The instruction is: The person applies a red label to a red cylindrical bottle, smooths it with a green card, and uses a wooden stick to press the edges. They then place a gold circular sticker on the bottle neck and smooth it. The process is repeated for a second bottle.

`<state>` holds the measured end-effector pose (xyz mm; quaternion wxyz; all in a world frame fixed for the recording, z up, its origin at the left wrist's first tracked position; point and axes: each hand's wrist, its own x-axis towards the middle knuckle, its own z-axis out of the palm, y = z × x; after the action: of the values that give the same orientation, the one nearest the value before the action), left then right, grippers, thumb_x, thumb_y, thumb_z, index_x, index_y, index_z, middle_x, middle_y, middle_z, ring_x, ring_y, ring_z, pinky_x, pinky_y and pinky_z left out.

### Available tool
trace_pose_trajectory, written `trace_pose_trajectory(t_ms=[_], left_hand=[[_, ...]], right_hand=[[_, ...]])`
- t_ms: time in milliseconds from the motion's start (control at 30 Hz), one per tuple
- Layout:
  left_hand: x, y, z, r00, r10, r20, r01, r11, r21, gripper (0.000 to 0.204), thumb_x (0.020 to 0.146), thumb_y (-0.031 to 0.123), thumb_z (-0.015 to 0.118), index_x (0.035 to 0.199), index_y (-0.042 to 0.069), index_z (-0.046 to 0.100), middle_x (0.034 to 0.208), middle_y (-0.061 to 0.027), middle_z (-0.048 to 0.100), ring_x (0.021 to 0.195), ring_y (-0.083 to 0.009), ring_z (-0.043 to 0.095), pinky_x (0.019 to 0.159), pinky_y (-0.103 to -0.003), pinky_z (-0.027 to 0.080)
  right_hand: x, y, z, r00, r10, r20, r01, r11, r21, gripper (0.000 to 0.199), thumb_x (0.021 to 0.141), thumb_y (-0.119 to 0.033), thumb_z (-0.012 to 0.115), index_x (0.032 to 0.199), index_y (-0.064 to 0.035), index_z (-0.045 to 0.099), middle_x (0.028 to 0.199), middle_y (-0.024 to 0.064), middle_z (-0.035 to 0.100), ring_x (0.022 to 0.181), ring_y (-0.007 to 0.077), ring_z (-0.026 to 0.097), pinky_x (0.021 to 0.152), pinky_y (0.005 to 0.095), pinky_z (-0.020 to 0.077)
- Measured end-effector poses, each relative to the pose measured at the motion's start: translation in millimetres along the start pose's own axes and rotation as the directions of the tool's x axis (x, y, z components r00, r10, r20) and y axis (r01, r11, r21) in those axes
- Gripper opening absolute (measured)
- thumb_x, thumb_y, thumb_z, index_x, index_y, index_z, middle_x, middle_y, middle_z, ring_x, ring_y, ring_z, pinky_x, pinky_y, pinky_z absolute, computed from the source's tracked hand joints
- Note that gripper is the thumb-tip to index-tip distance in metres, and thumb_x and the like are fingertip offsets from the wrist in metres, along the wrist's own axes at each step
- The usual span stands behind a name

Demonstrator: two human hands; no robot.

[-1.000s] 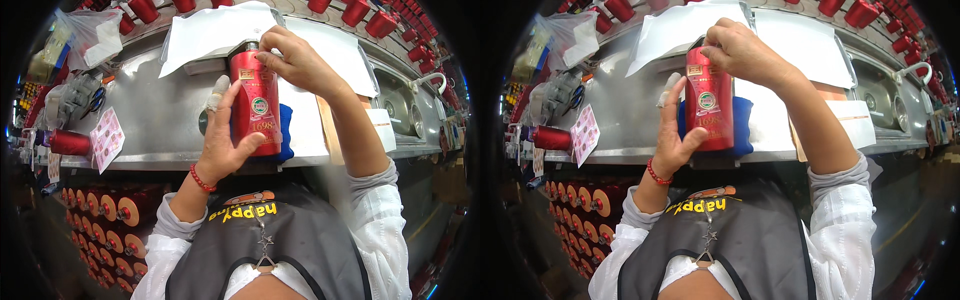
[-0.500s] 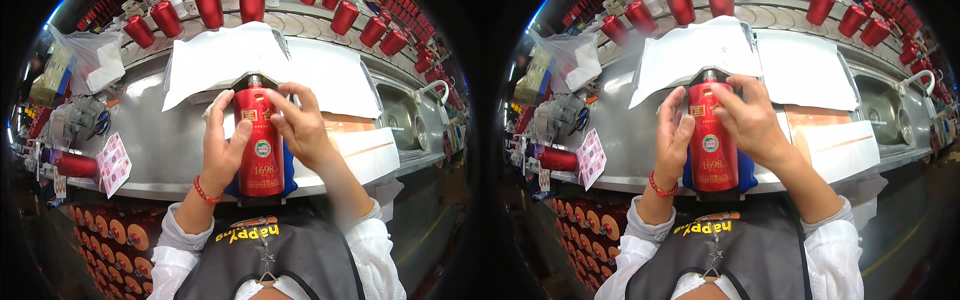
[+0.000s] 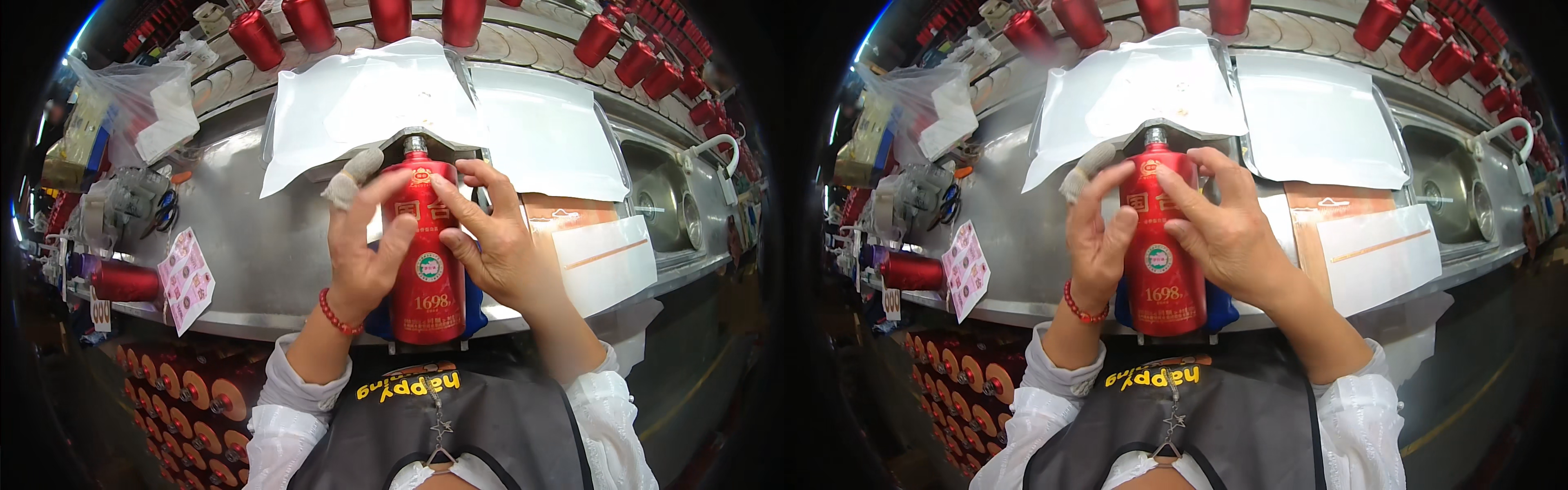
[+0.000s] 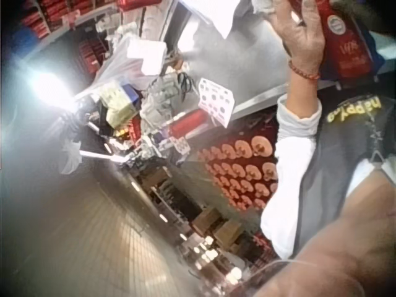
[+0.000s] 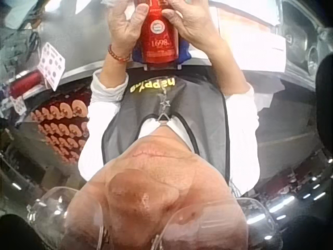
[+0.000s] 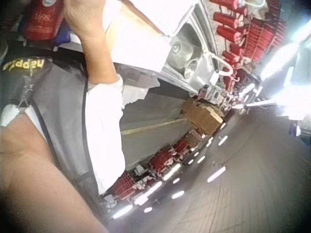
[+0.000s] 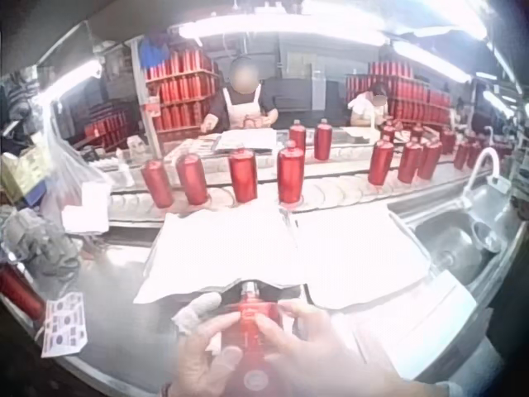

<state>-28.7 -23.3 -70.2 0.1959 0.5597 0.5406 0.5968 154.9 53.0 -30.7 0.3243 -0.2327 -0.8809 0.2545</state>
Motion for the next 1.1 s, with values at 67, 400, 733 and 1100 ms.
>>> trace_pose_trajectory(t_ms=[67, 400, 733, 1100], left_hand=[[-7, 13, -5, 0.989, 0.111, 0.1, -0.128, 0.975, 0.179, 0.049, 0.089, 0.031, 0.071, 0.13, 0.006, 0.063, 0.144, -0.021, 0.044, 0.13, -0.036, 0.044, 0.112, -0.043, 0.033], [-22, 19, -4, 0.98, 0.107, 0.168, -0.148, 0.956, 0.254, 0.057, 0.087, 0.033, 0.072, 0.137, 0.008, 0.06, 0.149, -0.0268, 0.039, 0.135, -0.0417, 0.04, 0.112, -0.047, 0.033], [-51, 17, -10, 0.988, -0.061, 0.145, 0.057, 0.998, 0.034, 0.088, 0.093, 0.057, 0.059, 0.15, -0.004, 0.033, 0.15, -0.0251, 0.038, 0.141, -0.0347, 0.035, 0.116, -0.043, 0.025], [-75, 24, -5, 0.951, -0.209, 0.228, 0.254, 0.947, -0.194, 0.101, 0.087, 0.045, 0.074, 0.154, -0.005, 0.018, 0.154, -0.022, 0.03, 0.143, -0.029, 0.031, 0.118, -0.041, 0.023]], right_hand=[[-7, -3, -1, 0.999, 0.021, 0.045, -0.022, 1.0, 0.019, 0.055, 0.083, -0.014, 0.075, 0.135, -0.0083, 0.059, 0.14, 0.0234, 0.042, 0.117, 0.0388, 0.05, 0.1, 0.0449, 0.045], [-20, -5, 3, 0.995, 0.034, 0.091, -0.033, 0.999, -0.013, 0.059, 0.087, -0.022, 0.072, 0.142, -0.0106, 0.053, 0.145, 0.0253, 0.038, 0.118, 0.0394, 0.05, 0.101, 0.0466, 0.0446], [-46, -3, -10, 0.996, 0.069, 0.047, -0.074, 0.99, 0.123, 0.062, 0.092, -0.028, 0.068, 0.147, -0.0085, 0.047, 0.144, 0.0225, 0.04, 0.111, 0.0354, 0.052, 0.099, 0.0429, 0.0462], [-108, -17, 0, 0.986, -0.113, 0.123, 0.106, 0.992, 0.062, 0.055, 0.083, -0.028, 0.074, 0.135, -0.0156, 0.061, 0.146, 0.023, 0.041, 0.127, 0.0373, 0.046, 0.104, 0.0472, 0.041]])
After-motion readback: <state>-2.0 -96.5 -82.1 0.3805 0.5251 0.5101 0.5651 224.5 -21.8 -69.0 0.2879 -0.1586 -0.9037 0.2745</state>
